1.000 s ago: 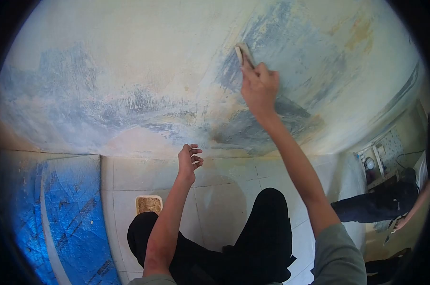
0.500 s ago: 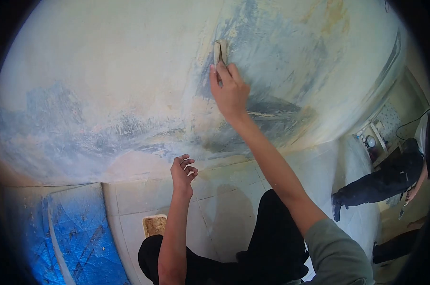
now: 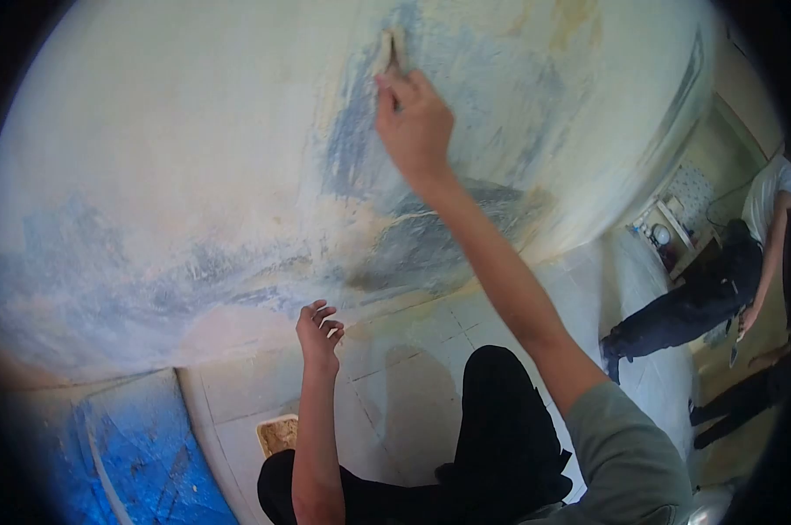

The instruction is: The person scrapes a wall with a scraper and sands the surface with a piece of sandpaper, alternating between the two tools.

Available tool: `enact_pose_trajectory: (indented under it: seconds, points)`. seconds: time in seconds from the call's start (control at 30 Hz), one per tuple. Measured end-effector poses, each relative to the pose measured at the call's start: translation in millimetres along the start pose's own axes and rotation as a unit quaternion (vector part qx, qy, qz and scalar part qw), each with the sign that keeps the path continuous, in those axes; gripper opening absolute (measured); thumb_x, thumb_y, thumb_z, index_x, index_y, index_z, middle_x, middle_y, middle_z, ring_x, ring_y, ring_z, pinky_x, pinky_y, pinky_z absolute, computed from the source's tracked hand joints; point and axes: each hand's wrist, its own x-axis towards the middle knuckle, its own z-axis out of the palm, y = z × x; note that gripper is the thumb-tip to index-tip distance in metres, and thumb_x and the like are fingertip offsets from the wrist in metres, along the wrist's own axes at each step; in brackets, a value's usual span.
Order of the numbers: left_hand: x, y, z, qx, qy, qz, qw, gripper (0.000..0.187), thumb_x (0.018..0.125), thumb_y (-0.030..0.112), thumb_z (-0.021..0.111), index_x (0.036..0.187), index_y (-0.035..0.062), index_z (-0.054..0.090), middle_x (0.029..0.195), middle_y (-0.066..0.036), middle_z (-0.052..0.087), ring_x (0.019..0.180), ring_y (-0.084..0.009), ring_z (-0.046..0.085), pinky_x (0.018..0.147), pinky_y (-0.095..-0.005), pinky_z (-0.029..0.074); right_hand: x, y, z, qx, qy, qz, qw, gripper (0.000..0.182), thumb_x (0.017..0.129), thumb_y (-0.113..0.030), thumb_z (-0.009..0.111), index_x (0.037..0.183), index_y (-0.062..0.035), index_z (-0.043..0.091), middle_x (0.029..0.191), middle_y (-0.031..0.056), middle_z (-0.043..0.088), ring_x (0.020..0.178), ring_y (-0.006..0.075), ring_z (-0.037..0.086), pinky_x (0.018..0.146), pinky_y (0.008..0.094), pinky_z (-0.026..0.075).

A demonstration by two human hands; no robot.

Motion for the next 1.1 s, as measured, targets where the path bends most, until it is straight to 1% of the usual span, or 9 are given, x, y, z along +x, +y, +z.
enact_pose_trajectory:
  seconds: [0.1, 0.27, 0.5, 0.57, 0.63, 0.77, 0.9, 1.0, 1.1]
  points:
    - [8, 0, -1, -0.005, 0.004, 0.0, 1.0, 0.033, 0.087, 0.029, 0.042, 0.109, 0.0069, 0.05, 0.092, -0.004, 0.053, 0.067, -0.0152, 0.049, 0.061, -0.0297, 0.041, -31, -9, 6, 0.025, 0.007, 0.02, 0.999, 0.009, 0.083, -0.013, 0.063, 0.092, -0.0124, 0.067, 0.075, 0.0074, 0.054, 0.056, 0.0273, 0.058, 0.048, 0.0361, 0.046]
    - [-1, 9, 3, -0.009, -0.005, 0.013, 1.0, 0.029, 0.087, 0.028, 0.042, 0.106, 0.0071, 0.05, 0.092, -0.005, 0.052, 0.067, -0.0152, 0.047, 0.062, -0.0294, 0.041, -94, -23, -5, -0.019, -0.154, 0.014, 0.988, 0.012, 0.082, -0.013, 0.064, 0.093, -0.0138, 0.067, 0.073, 0.0048, 0.05, 0.053, 0.0245, 0.057, 0.047, 0.0368, 0.048]
    - [0, 9, 0, -0.012, -0.001, 0.026, 1.0, 0.029, 0.087, 0.028, 0.042, 0.106, 0.0072, 0.05, 0.092, -0.005, 0.052, 0.067, -0.0155, 0.047, 0.061, -0.0297, 0.041, 10, -2, 3, -0.051, -0.022, -0.044, 0.997, 0.013, 0.085, -0.014, 0.061, 0.095, -0.012, 0.068, 0.075, 0.0045, 0.05, 0.046, 0.0213, 0.055, 0.038, 0.0363, 0.043]
    - [1, 7, -1, 0.001, 0.002, 0.011, 1.0, 0.029, 0.087, 0.028, 0.042, 0.106, 0.0073, 0.05, 0.092, -0.005, 0.052, 0.067, -0.0156, 0.048, 0.061, -0.0298, 0.041, 38, -10, 4, 0.019, 0.038, 0.069, 0.997, 0.013, 0.083, -0.011, 0.061, 0.094, -0.012, 0.067, 0.073, 0.0061, 0.05, 0.056, 0.0255, 0.056, 0.048, 0.0371, 0.046]
    - [8, 1, -1, -0.008, -0.004, 0.014, 1.0, 0.03, 0.086, 0.027, 0.044, 0.107, 0.0071, 0.05, 0.092, -0.005, 0.052, 0.067, -0.0159, 0.049, 0.061, -0.0299, 0.041, 24, -14, 5, 0.017, 0.036, 0.066, 0.997, 0.013, 0.083, -0.01, 0.062, 0.094, -0.0111, 0.068, 0.073, 0.007, 0.051, 0.059, 0.027, 0.057, 0.05, 0.0382, 0.046]
    - [16, -10, -8, 0.011, 0.016, -0.008, 1.0, 0.031, 0.087, 0.029, 0.042, 0.107, 0.007, 0.051, 0.091, -0.006, 0.056, 0.064, -0.0157, 0.052, 0.061, -0.0316, 0.042, -62, -16, 2, 0.007, -0.079, 0.042, 0.996, 0.018, 0.082, -0.011, 0.063, 0.099, -0.0142, 0.069, 0.073, 0.0062, 0.051, 0.056, 0.0252, 0.057, 0.047, 0.0372, 0.046]
    - [15, -13, -13, 0.003, 0.025, -0.01, 1.0, 0.033, 0.086, 0.029, 0.043, 0.109, 0.0061, 0.051, 0.092, -0.007, 0.056, 0.064, -0.0158, 0.052, 0.061, -0.0317, 0.043, -50, 1, -10, -0.042, -0.143, -0.052, 0.987, 0.025, 0.082, -0.013, 0.063, 0.106, -0.0182, 0.068, 0.073, 0.0043, 0.051, 0.051, 0.0223, 0.056, 0.044, 0.0353, 0.045]
    - [10, -10, -6, 0.02, 0.012, -0.002, 1.0, 0.034, 0.086, 0.029, 0.043, 0.11, 0.0056, 0.052, 0.092, -0.007, 0.056, 0.064, -0.0159, 0.052, 0.061, -0.0316, 0.043, 13, 7, -4, -0.093, -0.065, -0.047, 0.992, 0.028, 0.082, -0.013, 0.062, 0.109, -0.0202, 0.067, 0.072, 0.003, 0.051, 0.05, 0.0215, 0.055, 0.042, 0.035, 0.045]
    - [9, -13, -7, 0.037, 0.011, 0.001, 0.999, 0.034, 0.086, 0.029, 0.043, 0.11, 0.0055, 0.052, 0.093, -0.007, 0.056, 0.064, -0.0159, 0.051, 0.062, -0.0317, 0.043, 37, 6, 7, 0.012, 0.062, -0.012, 0.998, 0.015, 0.088, -0.017, 0.057, 0.099, -0.0165, 0.067, 0.071, 0.0045, 0.052, 0.042, 0.0216, 0.051, 0.036, 0.0349, 0.042]
